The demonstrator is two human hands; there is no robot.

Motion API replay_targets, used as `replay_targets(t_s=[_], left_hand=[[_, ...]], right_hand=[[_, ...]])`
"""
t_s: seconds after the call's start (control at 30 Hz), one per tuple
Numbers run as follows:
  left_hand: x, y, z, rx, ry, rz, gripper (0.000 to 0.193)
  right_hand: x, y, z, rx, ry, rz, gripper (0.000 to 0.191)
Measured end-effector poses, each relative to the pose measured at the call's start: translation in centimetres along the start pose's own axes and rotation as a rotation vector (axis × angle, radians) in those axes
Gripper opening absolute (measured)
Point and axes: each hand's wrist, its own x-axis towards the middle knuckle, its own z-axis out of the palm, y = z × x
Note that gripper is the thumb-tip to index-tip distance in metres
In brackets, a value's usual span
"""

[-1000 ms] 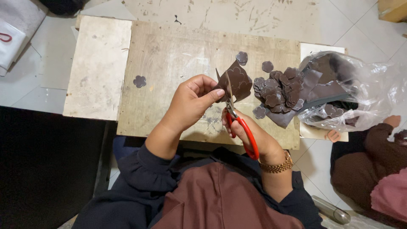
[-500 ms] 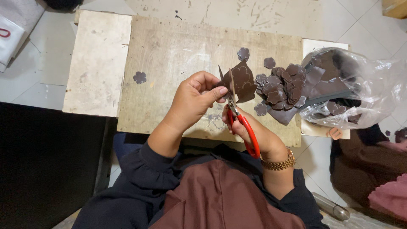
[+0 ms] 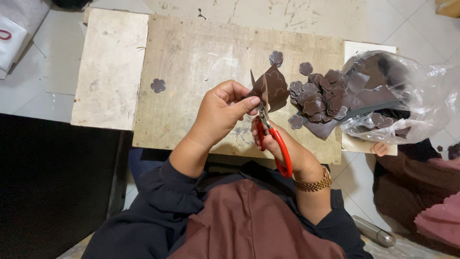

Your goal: The person uses red-handled scissors to cut flower-shaped pieces from a dark brown sheet. They hold the sheet in the left hand and cut along the outlines, placing finished pieces on the table.

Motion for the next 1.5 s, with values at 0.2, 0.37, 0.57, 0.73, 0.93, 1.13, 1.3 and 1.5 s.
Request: replay_targets(t_s=[0.2, 0.37, 0.57, 0.73, 0.93, 1.13, 1.3, 1.5], left_hand=[[0.0, -0.4, 0.3, 0.027, 0.023, 0.036, 0.011], [0.1, -0.7, 0.1, 0.001, 0.028, 0.029, 0.011], [0.0, -0.6, 0.3, -0.019, 0.043, 0.015, 0.013], [-0.1, -0.1, 0.4, 0.04, 0.066, -0.022, 0.011], [-0.1, -0.2, 0.5, 0.04, 0.076, -0.014, 0.011], [0.0, -0.4, 0.4, 0.0, 0.086, -0.048, 0.012], [-0.4, -0.9, 1.0, -0.071, 0.123, -0.039, 0.013], [0.0, -1.4, 0.9, -0.019, 0.139, -0.032, 0.013]], right_hand=[[0.2, -0.1, 0.1, -0.033, 0.012, -0.01, 0.073], [0.2, -0.2, 0.2, -0.091, 0.047, -0.041, 0.072], [0.2, -0.5, 0.5, -0.074, 0.055, -0.061, 0.075], [0.1, -0.9, 0.6, -0.058, 0.036, -0.09, 0.079], [-0.1, -1.1, 0.9, -0.031, 0.052, -0.064, 0.081], [0.2, -1.0, 1.0, -0.061, 0.074, -0.077, 0.081], [0.2, -1.3, 0.8, -0.07, 0.029, -0.095, 0.081], [0.2, -1.6, 0.7, -0.082, 0.043, -0.081, 0.08]])
